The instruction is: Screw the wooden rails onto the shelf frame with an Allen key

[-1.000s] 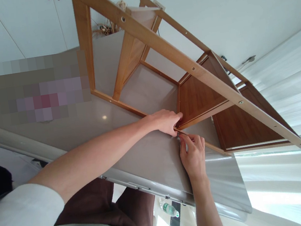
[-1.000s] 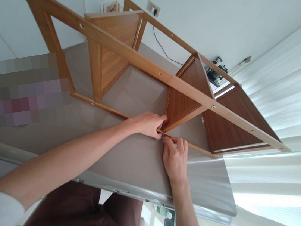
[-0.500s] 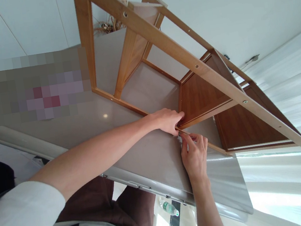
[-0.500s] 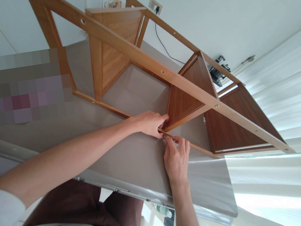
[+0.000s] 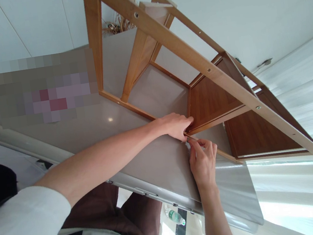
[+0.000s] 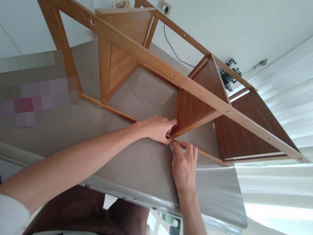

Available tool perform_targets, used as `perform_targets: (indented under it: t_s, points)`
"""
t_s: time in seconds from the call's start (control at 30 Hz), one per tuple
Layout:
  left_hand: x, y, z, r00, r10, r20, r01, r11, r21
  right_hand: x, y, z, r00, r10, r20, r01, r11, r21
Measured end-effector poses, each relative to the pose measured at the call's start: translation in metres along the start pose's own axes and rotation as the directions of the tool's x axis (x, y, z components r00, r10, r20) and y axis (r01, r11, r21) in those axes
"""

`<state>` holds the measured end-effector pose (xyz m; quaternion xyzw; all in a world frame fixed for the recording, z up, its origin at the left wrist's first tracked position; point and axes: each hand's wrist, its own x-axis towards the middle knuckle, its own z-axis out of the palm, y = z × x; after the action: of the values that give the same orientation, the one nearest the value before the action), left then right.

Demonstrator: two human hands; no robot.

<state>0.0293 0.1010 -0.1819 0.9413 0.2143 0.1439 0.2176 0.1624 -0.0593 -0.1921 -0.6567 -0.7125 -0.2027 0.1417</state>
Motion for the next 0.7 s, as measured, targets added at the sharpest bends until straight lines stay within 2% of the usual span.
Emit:
perform_targets:
  t_s: [0.37,0.5,0.7]
  points:
    - [-0.0016,0.0016,-0.0018,1.0,-0.005,0.003,0.005,1.0,-0.009,-0.0004,0.004,0.0057,0.999,0.018,-0.041,-0.015,0.998,0.059]
    - [-0.0023,0.0028,-0.0032,1.0,-0.018,0.012,0.018,1.0,-0.009,-0.0007,0.0052,0.0064,0.996,0.068,-0.057,-0.061,0.992,0.107]
    - [-0.0025,0.0032,-0.0033,1.0,-0.02,0.013,0.02,1.0,-0.002,-0.0015,0.007,0.0079,0.99,0.138,-0.02,-0.13,0.967,0.217]
